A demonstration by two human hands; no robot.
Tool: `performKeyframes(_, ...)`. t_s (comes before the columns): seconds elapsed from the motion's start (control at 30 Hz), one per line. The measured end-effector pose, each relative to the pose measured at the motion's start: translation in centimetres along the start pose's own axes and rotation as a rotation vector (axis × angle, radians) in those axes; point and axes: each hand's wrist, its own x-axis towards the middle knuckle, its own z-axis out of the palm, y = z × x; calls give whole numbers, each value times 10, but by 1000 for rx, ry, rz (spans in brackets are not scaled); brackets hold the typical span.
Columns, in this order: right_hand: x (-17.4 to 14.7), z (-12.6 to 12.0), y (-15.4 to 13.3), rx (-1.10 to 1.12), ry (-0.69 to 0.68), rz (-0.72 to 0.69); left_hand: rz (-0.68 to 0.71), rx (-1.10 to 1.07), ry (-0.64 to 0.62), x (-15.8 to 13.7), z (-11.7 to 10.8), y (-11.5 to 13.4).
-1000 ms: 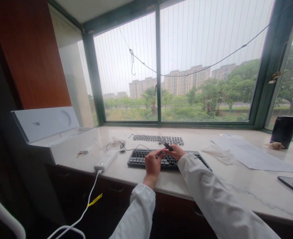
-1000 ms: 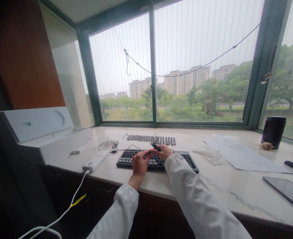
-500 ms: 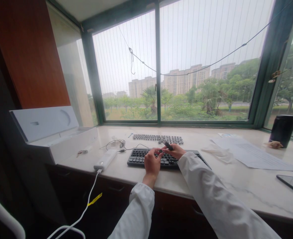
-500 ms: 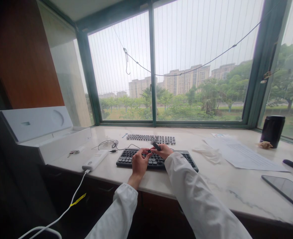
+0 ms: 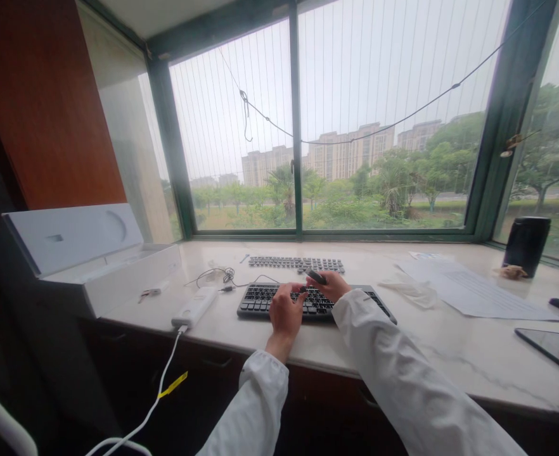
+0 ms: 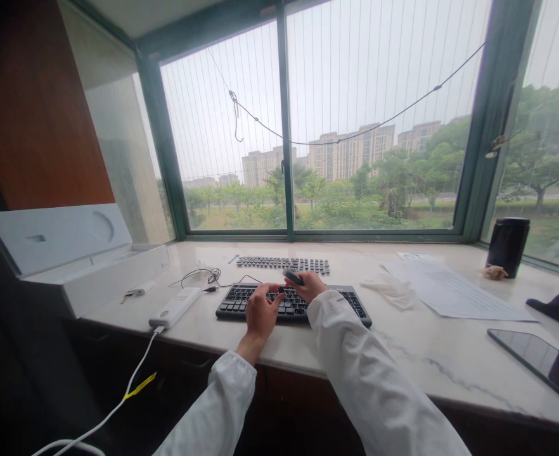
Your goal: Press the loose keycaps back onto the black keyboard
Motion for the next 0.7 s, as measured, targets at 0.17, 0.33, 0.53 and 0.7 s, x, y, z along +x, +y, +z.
performKeyframes(0.17, -1, -4, 6, -355, 121, 161, 40, 43, 26, -3, 1, 3)
performKeyframes(0.33, -3, -8, 5, -501, 162, 336, 64, 80, 39, -3, 3, 3)
performKeyframes(0.53, -5, -8, 5, -565, 141, 406, 126, 111, 47, -4, 4, 5)
performKeyframes(0.7, -5, -11, 2, -557, 138, 481, 171, 116, 21, -4, 3, 6)
